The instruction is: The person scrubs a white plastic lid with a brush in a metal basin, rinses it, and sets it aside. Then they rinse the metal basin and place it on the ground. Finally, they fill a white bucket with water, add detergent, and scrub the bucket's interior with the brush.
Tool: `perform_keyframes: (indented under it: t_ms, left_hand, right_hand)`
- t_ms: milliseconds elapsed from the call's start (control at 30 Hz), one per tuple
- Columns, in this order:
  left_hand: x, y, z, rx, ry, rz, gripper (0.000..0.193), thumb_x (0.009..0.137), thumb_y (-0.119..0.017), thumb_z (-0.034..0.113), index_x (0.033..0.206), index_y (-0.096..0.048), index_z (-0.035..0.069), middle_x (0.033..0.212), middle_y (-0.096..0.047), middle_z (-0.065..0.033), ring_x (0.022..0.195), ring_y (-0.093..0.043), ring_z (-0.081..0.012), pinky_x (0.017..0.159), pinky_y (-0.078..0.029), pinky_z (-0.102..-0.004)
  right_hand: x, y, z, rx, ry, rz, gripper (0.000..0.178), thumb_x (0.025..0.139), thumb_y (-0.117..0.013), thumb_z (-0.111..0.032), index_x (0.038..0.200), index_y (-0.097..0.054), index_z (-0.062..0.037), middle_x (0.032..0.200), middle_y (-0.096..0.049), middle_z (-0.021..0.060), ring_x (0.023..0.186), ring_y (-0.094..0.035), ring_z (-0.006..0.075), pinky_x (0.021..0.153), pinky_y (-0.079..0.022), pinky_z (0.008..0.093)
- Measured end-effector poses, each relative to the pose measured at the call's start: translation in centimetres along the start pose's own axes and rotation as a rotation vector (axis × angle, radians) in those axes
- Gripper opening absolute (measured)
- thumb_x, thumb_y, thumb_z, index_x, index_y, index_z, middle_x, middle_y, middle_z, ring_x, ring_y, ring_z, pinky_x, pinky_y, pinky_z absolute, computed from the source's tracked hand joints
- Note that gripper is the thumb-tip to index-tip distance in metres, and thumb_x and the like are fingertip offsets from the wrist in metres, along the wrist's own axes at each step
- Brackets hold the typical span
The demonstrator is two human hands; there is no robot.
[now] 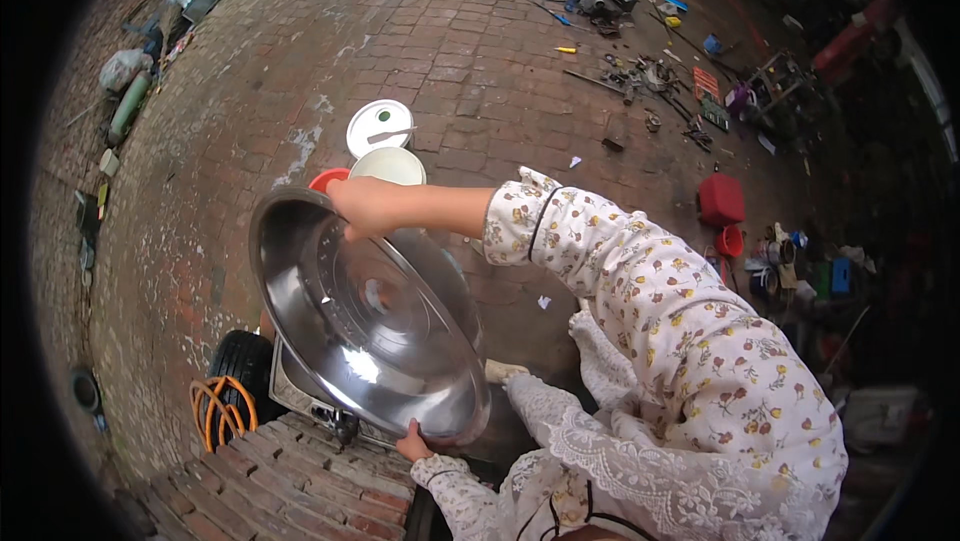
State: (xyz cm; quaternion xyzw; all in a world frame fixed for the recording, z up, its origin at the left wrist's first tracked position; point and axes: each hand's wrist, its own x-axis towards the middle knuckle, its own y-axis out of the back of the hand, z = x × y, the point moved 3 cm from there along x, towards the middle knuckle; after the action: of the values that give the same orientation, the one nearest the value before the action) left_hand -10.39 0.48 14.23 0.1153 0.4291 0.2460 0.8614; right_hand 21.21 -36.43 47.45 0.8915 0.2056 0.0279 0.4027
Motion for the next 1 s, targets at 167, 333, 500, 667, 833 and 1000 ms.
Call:
perform_keyframes:
  t_ms: [167, 333, 500, 667, 833, 1000]
  left_hand:
    - [-8.4, -1.0, 10.3, 0.184, -0.405, 0.208, 0.046, 0.070, -0.072, 0.006, 0.105, -0.050, -0.016, 0.102, -0.060, -0.0240, 0.082, -0.059, -0.0286, 0.076, -0.049, -0.0399]
    - [-12.3, -12.5, 19.5, 0.465, -0.694, 0.096, 0.045, 0.070, -0.072, 0.003, 0.107, -0.052, -0.013, 0.097, -0.061, -0.0223, 0.081, -0.059, -0.0277, 0.075, -0.047, -0.0392]
    - [-17.0, -30.6, 26.7, 0.693, -0.995, -0.119, 0.036, 0.069, -0.072, 0.007, 0.098, -0.058, -0.009, 0.088, -0.065, -0.0174, 0.077, -0.061, -0.0281, 0.074, -0.046, -0.0367]
    - [-30.3, -52.9, 33.2, 0.828, -1.420, -0.520, 0.030, 0.077, -0.067, 0.015, 0.094, -0.058, -0.008, 0.088, -0.064, -0.0176, 0.079, -0.061, -0.0279, 0.075, -0.045, -0.0363]
    - [-41.9, -70.4, 35.7, 0.620, -1.120, -1.038, 0.039, 0.089, -0.061, 0.025, 0.118, -0.049, 0.001, 0.101, -0.061, -0.0087, 0.089, -0.059, -0.0155, 0.068, -0.050, -0.0269]
    - [-45.7, -79.8, 32.4, 0.591, -1.054, -1.159, 0.037, 0.085, -0.064, 0.014, 0.119, -0.052, 0.004, 0.099, -0.064, -0.0052, 0.081, -0.060, -0.0118, 0.063, -0.049, -0.0256]
  right_hand:
    - [-17.6, -0.1, 18.0, 0.189, -0.393, 0.330, 0.045, 0.067, -0.073, -0.015, 0.097, -0.047, 0.0050, 0.089, -0.061, 0.0233, 0.090, -0.059, 0.0382, 0.076, -0.047, 0.0433]
    - [-36.1, -1.1, 31.2, 0.321, -0.807, 0.501, 0.046, 0.061, -0.071, -0.021, 0.094, -0.051, 0.0042, 0.094, -0.059, 0.0245, 0.091, -0.058, 0.0396, 0.077, -0.046, 0.0459]
    - [-52.0, -1.6, 41.2, 0.806, -1.167, 0.518, 0.039, 0.066, -0.075, -0.028, 0.079, -0.060, 0.0051, 0.058, -0.055, 0.0101, 0.046, -0.052, 0.0211, 0.042, -0.039, 0.0347]
    - [-66.3, -3.6, 45.2, 1.434, -1.066, 0.730, 0.020, 0.071, -0.070, -0.019, 0.072, -0.061, -0.0016, 0.054, -0.049, 0.0003, 0.041, -0.038, 0.0063, 0.036, -0.026, 0.0225]
    - [-74.7, -2.5, 44.6, 1.604, -1.131, 1.298, 0.015, 0.069, -0.067, -0.016, 0.069, -0.059, -0.0041, 0.056, -0.049, 0.0005, 0.042, -0.040, 0.0077, 0.037, -0.025, 0.0224]
    - [-78.1, -1.9, 45.9, 1.313, -1.523, 1.849, 0.020, 0.065, -0.067, -0.019, 0.065, -0.057, -0.0010, 0.057, -0.050, 0.0027, 0.044, -0.044, 0.0130, 0.040, -0.033, 0.0286]
